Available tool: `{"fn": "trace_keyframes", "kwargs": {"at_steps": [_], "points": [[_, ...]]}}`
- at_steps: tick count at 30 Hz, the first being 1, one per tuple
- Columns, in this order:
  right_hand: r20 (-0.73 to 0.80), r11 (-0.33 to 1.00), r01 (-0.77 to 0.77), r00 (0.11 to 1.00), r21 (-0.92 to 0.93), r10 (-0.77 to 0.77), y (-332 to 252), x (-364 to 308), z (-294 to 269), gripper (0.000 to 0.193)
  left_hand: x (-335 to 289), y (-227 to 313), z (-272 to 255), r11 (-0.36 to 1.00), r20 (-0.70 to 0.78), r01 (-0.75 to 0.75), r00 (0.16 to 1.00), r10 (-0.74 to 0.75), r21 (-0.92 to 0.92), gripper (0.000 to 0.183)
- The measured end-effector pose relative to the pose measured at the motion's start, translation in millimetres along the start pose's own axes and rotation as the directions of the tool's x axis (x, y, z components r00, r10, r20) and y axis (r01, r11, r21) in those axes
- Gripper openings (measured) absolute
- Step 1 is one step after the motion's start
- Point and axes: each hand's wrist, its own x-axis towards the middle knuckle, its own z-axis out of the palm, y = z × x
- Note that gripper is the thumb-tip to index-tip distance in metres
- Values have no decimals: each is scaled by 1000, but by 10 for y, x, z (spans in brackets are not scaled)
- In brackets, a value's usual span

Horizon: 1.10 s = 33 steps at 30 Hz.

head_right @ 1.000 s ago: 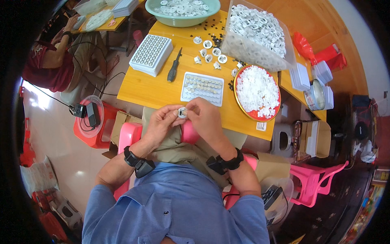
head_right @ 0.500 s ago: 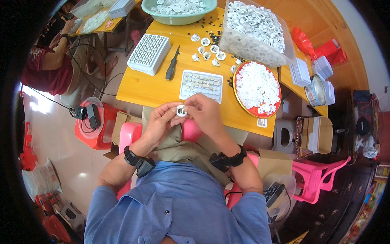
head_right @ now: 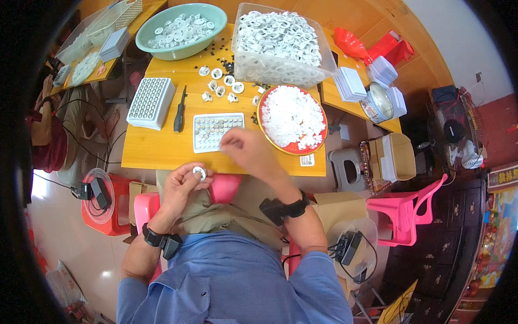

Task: Assemble small mechanical or electronic components by inserting small black pins into white plastic circular housings.

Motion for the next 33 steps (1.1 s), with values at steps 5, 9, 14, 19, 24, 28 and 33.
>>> {"fn": "trace_keyframes", "kwargs": {"at_steps": [5, 9, 14, 19, 24, 28, 33], "points": [[-475, 812, -166, 867, -559, -150, 131, -32, -720, 15, 33, -6, -73, 998, -8, 22, 1000, -22, 53, 22], [-565, 714, -392, 825, -580, -6, 388, -88, -1053, 18, 65, -29, -26, 999, -44, 37, 998, -36, 34, 23], [-574, 725, -468, 809, -504, 123, 485, -63, -1094, 20, 52, 18, 10, 964, 4, 88, 996, -90, -250, 29], [-585, 776, -442, 803, -450, 118, 431, -85, -1121, 18, 32, 49, -17, 921, 49, 115, 993, -104, -373, 35], [-587, 921, -266, 808, -285, 52, 395, -44, -1044, 15, 6, 48, -51, 900, 61, 121, 993, -105, -419, 35], [-515, 990, -88, 857, -111, 19, 338, -10, -956, 15, 49, -15, -69, 879, 94, 133, 990, -101, -458, 35], [-359, 995, 35, 933, 97, 2, 102, 18, -571, 18, 67, -13, -88, 861, 99, 136, 990, -100, -490, 34]]}}
